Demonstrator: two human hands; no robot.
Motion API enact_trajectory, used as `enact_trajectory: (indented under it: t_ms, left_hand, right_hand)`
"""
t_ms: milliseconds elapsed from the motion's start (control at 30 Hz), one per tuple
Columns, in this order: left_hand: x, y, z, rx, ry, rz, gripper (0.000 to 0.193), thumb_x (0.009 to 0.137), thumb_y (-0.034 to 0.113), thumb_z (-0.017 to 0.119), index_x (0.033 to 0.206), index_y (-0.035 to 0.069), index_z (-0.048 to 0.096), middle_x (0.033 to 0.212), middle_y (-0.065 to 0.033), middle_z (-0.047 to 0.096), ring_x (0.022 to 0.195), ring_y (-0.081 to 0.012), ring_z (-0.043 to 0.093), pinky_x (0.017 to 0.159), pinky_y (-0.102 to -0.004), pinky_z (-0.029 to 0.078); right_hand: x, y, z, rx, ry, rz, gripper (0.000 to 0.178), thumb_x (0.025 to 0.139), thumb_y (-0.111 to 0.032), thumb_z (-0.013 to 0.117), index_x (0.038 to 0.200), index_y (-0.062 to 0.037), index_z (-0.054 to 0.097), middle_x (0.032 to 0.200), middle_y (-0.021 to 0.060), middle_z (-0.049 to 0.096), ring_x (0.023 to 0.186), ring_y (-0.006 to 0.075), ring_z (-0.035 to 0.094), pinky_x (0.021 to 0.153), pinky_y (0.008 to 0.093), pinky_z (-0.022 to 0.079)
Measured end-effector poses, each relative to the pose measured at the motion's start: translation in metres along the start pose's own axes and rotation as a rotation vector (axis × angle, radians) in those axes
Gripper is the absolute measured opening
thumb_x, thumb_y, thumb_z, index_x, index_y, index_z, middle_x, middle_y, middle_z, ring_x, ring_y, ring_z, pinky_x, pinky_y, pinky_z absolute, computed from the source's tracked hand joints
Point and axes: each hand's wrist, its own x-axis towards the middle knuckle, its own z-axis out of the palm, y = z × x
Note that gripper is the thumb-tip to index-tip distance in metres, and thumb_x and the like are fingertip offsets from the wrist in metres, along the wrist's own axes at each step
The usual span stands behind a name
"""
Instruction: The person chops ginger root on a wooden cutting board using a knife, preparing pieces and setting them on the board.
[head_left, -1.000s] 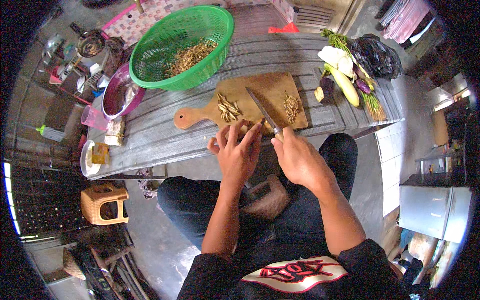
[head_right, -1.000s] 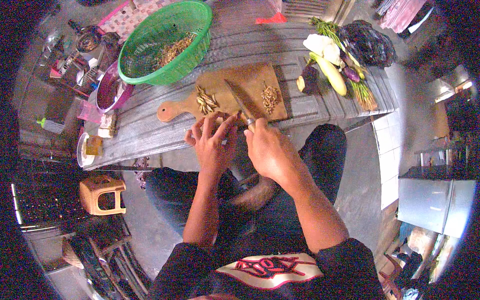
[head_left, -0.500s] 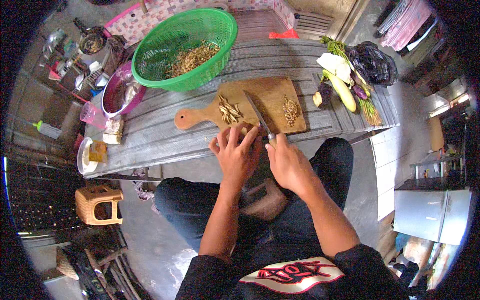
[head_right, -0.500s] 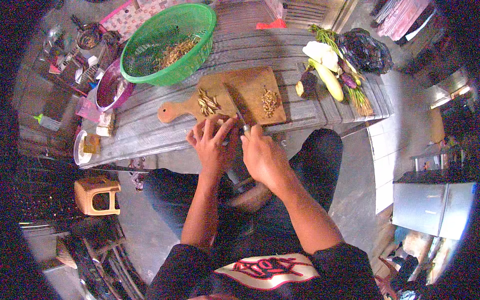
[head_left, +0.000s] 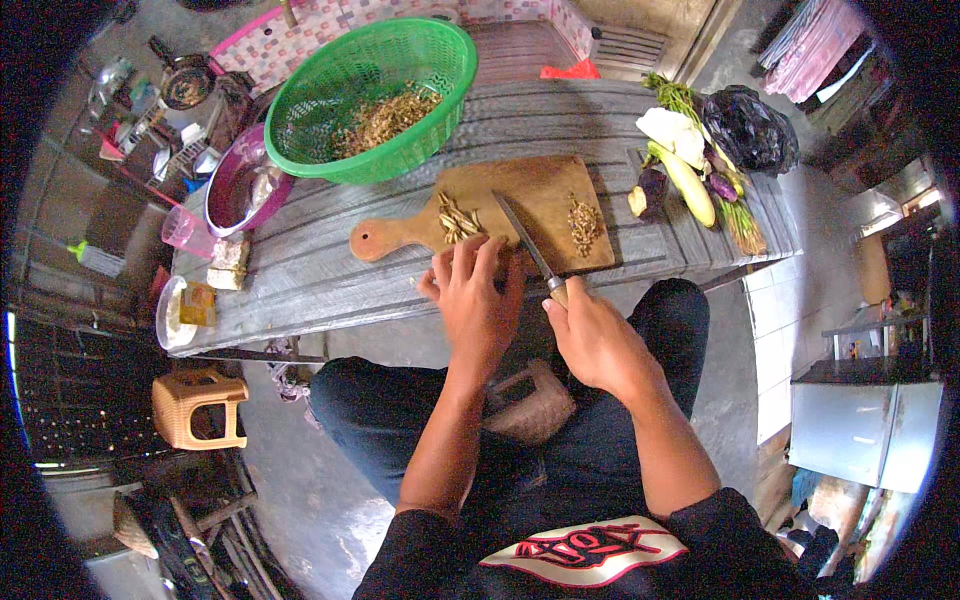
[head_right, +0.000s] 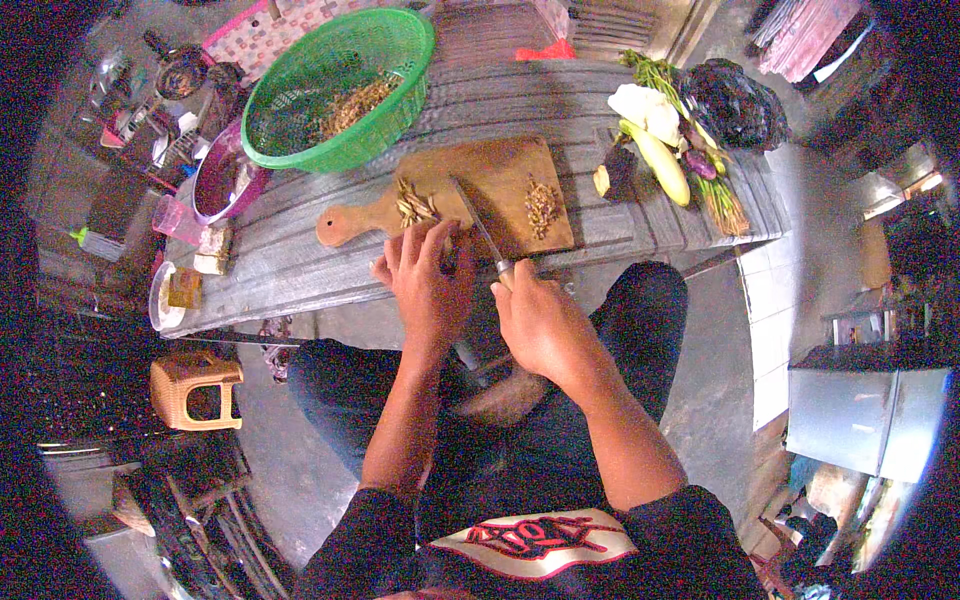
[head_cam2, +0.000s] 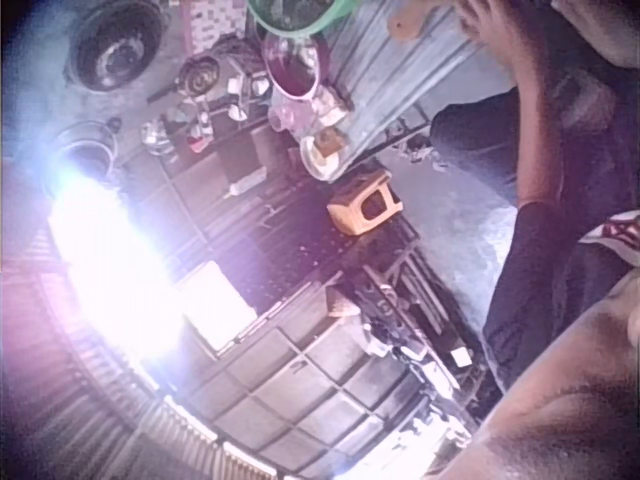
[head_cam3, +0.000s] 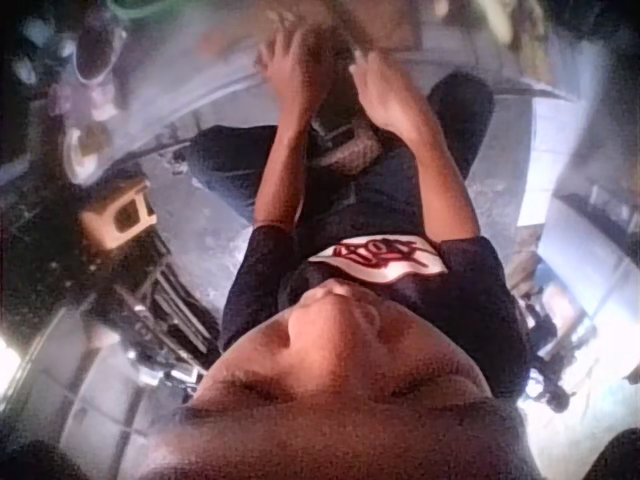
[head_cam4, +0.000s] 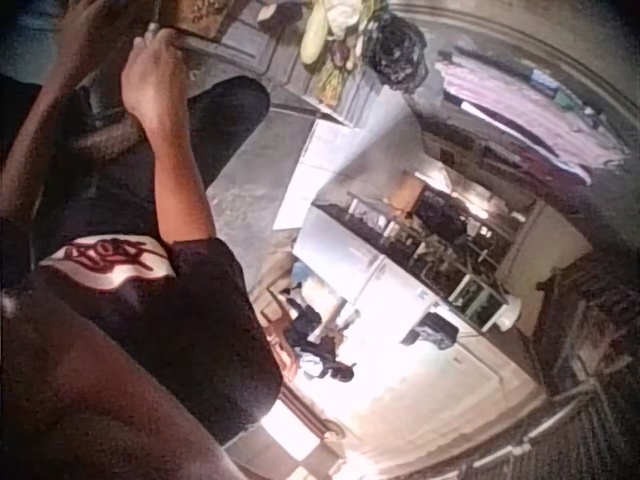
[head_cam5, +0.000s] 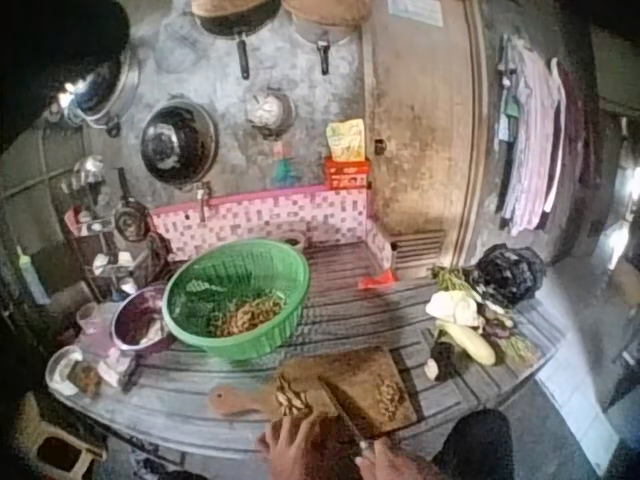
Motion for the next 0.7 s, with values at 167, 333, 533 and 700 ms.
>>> enact_trajectory:
  t_ms: [167, 333, 533, 700]
  left_hand:
    - [0.006, 0.005, 0.012, 0.007, 0.017, -0.066, 0.024, 0.083, 0.028, 0.083, 0.104, 0.018, 0.078, 0.115, 0.0024, 0.069, 0.116, -0.0279, 0.058, 0.100, -0.0491, 0.035]
    - [0.008, -0.003, 0.010, -0.049, -0.002, -0.033, 0.018, 0.082, 0.023, 0.083, 0.099, 0.020, 0.080, 0.115, 0.0035, 0.069, 0.115, -0.0273, 0.058, 0.097, -0.0493, 0.037]
    - [0.004, -0.019, -0.001, -0.143, -0.078, 0.143, 0.018, 0.079, 0.020, 0.085, 0.097, 0.020, 0.080, 0.111, 0.0030, 0.070, 0.110, -0.0256, 0.060, 0.096, -0.0479, 0.038]
    - [0.001, -0.021, -0.001, -0.181, -0.044, 0.138, 0.020, 0.077, 0.017, 0.086, 0.096, 0.018, 0.079, 0.108, 0.0019, 0.071, 0.107, -0.0248, 0.061, 0.093, -0.0457, 0.039]
  right_hand:
    - [0.009, 0.009, -0.018, -0.017, -0.038, -0.016, 0.037, 0.109, -0.033, 0.051, 0.116, 0.0037, 0.052, 0.104, 0.0378, 0.066, 0.107, 0.0568, 0.061, 0.090, 0.0632, 0.047]
    - [0.010, 0.016, -0.026, -0.062, -0.045, -0.069, 0.038, 0.109, -0.033, 0.051, 0.113, 0.0041, 0.053, 0.104, 0.0361, 0.067, 0.107, 0.0565, 0.060, 0.089, 0.0607, 0.048]
    - [-0.001, 0.016, -0.008, 0.015, -0.004, -0.031, 0.035, 0.109, -0.033, 0.051, 0.117, 0.0014, 0.050, 0.099, 0.0386, 0.066, 0.102, 0.0593, 0.060, 0.084, 0.0655, 0.047]
    - [-0.006, 0.014, 0.001, 0.047, 0.015, -0.022, 0.035, 0.109, -0.033, 0.051, 0.117, 0.0015, 0.049, 0.099, 0.0394, 0.066, 0.102, 0.0590, 0.060, 0.084, 0.0660, 0.047]
